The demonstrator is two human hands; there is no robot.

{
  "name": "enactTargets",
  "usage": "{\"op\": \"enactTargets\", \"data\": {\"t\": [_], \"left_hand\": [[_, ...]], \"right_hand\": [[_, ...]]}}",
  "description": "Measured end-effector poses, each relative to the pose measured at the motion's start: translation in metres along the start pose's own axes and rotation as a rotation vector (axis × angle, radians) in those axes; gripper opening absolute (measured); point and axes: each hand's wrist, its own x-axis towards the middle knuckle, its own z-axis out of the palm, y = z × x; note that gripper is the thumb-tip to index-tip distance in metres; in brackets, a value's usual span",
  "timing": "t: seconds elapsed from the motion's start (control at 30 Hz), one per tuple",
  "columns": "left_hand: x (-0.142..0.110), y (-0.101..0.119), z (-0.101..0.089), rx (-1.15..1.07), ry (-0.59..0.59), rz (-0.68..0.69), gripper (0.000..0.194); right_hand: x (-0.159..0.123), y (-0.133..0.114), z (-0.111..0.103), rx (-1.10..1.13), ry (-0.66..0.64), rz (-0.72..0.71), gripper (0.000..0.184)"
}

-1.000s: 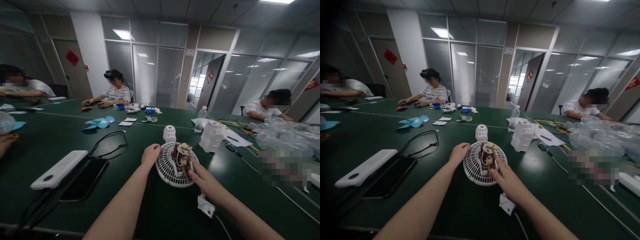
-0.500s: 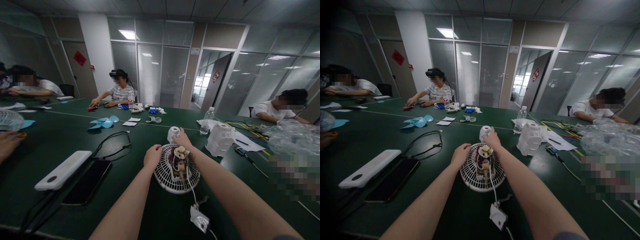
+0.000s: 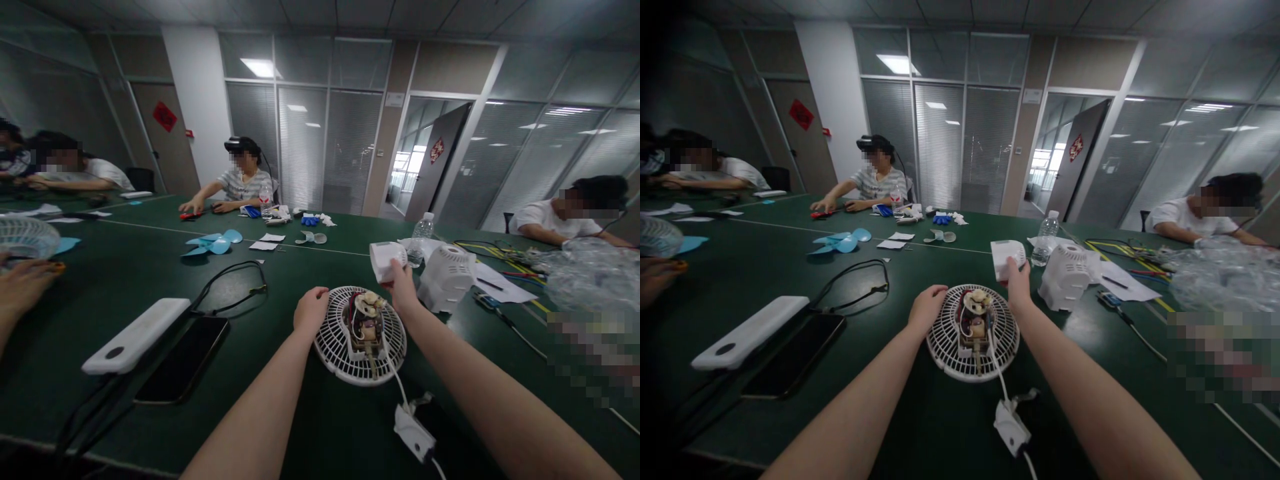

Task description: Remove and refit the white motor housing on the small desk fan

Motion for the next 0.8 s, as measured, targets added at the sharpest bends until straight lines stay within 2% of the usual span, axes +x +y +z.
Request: {"op": "enactTargets", "data": {"t": [0.1, 0.2, 0.33, 0.4, 0.5, 0.67, 0.8], "left_hand": [[-0.002, -0.001, 0.004, -0.031, 0.021, -0.002, 0.031], [-0.003, 0.0, 0.011, -0.07, 0.039, -0.006, 0.03], [-0.005, 0.001, 0.019, -0.119, 0.052, 0.002, 0.03], [-0.006, 0.001, 0.02, -0.135, 0.053, 0.012, 0.029], [-0.008, 0.003, 0.021, -0.147, 0.05, 0.025, 0.028], [-0.011, 0.006, 0.021, -0.15, 0.052, 0.031, 0.027], [-0.012, 0.007, 0.023, -0.178, 0.058, 0.038, 0.024]], "right_hand": [[-0.037, -0.011, -0.033, 0.112, 0.045, 0.0, 0.063], [-0.08, -0.026, -0.066, 0.103, 0.074, -0.125, 0.073], [-0.121, -0.038, -0.093, -0.35, 0.029, -0.379, 0.074], [-0.13, -0.038, -0.095, -0.573, -0.009, -0.473, 0.071], [-0.137, -0.033, -0.091, -0.722, -0.064, -0.568, 0.071], [-0.143, -0.03, -0.08, -0.706, -0.149, -0.614, 0.081], [-0.144, -0.027, -0.076, -0.657, -0.163, -0.531, 0.088]]}}
